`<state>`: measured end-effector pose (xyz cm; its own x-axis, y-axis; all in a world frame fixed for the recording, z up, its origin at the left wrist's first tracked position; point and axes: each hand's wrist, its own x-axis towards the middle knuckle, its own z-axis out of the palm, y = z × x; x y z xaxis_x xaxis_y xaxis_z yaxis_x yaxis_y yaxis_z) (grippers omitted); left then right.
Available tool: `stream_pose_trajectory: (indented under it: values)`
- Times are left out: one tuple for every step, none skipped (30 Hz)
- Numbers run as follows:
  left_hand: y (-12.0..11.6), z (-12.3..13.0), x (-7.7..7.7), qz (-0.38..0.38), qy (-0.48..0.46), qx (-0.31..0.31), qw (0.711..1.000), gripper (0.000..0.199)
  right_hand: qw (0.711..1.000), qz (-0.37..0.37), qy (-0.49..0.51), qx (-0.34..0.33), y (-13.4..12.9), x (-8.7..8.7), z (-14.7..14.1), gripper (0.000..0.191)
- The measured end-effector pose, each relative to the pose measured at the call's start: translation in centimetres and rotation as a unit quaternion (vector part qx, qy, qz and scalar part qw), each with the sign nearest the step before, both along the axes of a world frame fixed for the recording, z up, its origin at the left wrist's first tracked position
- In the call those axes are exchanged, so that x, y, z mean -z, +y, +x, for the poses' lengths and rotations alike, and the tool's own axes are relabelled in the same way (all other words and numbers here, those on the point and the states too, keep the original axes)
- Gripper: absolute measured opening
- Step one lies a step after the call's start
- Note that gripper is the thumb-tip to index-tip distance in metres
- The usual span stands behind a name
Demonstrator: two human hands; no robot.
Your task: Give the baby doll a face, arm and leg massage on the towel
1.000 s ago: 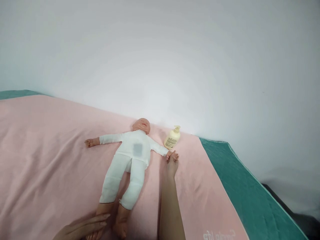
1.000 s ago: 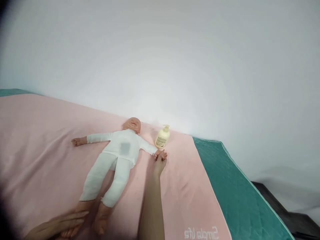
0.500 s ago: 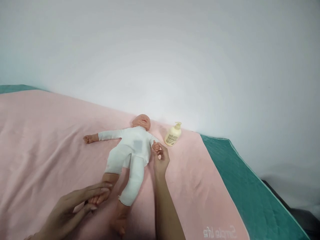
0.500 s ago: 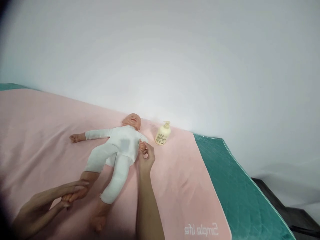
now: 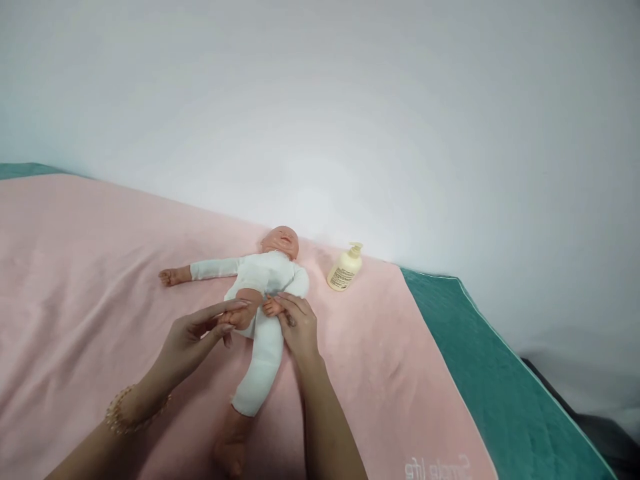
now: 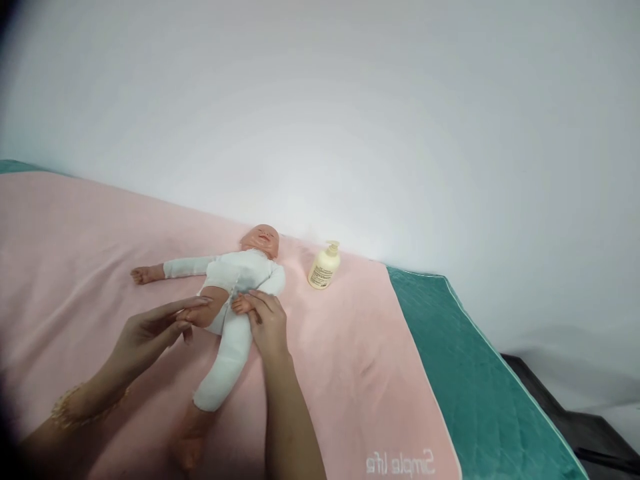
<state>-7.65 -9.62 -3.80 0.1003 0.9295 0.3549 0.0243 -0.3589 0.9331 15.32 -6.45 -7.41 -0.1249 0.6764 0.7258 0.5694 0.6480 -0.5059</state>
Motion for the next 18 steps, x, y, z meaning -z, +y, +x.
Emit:
stream_pose_trajectory:
  values:
    - [0.0,0.0,0.0,-0.004,-0.007,0.002,1.0,0.03,1.0,-0.008,-0.004,-0.003,0.0,-0.1,0.0,0.036]
    - [0.0,-0.1,0.1,-0.007,-0.011,0.003,1.0,0.03,1.0,-0.016,-0.006,-0.006,0.0,-0.1,-0.1,0.037]
    - [-0.1,-0.3,0.2,-0.01,-0.013,0.002,1.0,0.029,1.0,-0.022,-0.005,-0.011,0.0,-0.1,-0.1,0.038]
    - [-0.3,-0.4,0.3,-0.012,-0.012,0.0,1.0,0.028,0.999,-0.027,0.001,-0.018,-0.1,-0.1,-0.2,0.038]
    - [-0.5,-0.6,0.4,-0.015,-0.011,0.0,1.0,0.027,0.999,-0.031,0.016,-0.024,-0.1,-0.1,-0.2,0.036]
    - [-0.9,-0.8,0.5,-0.017,-0.01,-0.004,1.0,0.026,0.998,-0.036,0.043,-0.023,-0.2,-0.1,-0.2,0.032]
    - [-1.4,-1.0,0.5,-0.022,-0.01,-0.011,1.0,0.026,0.995,-0.043,0.084,-0.01,-0.3,-0.2,-0.2,0.029]
    - [-2.0,-1.3,0.6,-0.027,-0.012,-0.022,0.999,0.026,0.989,-0.054,0.137,0.015,-0.3,-0.3,-0.2,0.026]
    - [-2.7,-1.6,0.8,-0.035,-0.013,-0.034,0.999,0.027,0.977,-0.07,0.197,0.051,-0.3,-0.4,0.0,0.026]
    - [-3.5,-2.0,0.9,-0.04,-0.015,-0.047,0.998,0.028,0.958,-0.086,0.259,0.091,-0.3,-0.6,0.3,0.029]
    - [-4.4,-2.4,1.1,-0.043,-0.014,-0.055,0.997,0.028,0.934,-0.097,0.318,0.128,-0.2,-0.7,0.7,0.034]
    - [-5.2,-2.9,1.5,-0.04,-0.007,-0.058,0.997,0.029,0.909,-0.102,0.372,0.157,0.0,-0.8,1.4,0.039]
    - [-6.0,-3.5,1.9,-0.034,0.005,-0.054,0.998,0.03,0.884,-0.103,0.42,0.176,0.2,-0.7,2.1,0.043]
    - [-6.6,-4.0,2.4,-0.027,0.022,-0.047,0.998,0.031,0.861,-0.102,0.461,0.187,0.4,-0.6,3.0,0.046]
    - [-7.3,-4.7,3.0,-0.018,0.042,-0.034,0.998,0.032,0.842,-0.1,0.495,0.192,0.7,-0.4,3.9,0.048]
    - [-7.8,-5.3,3.7,-0.011,0.063,-0.018,0.998,0.032,0.827,-0.104,0.518,0.193,1.0,0.0,4.8,0.048]
    - [-8.3,-5.9,4.4,-0.004,0.083,-0.001,0.997,0.031,0.82,-0.109,0.527,0.193,1.2,0.4,5.6,0.049]
    - [-8.7,-6.4,5.1,0.004,0.102,0.016,0.995,0.03,0.818,-0.115,0.529,0.192,1.5,0.8,6.4,0.05]
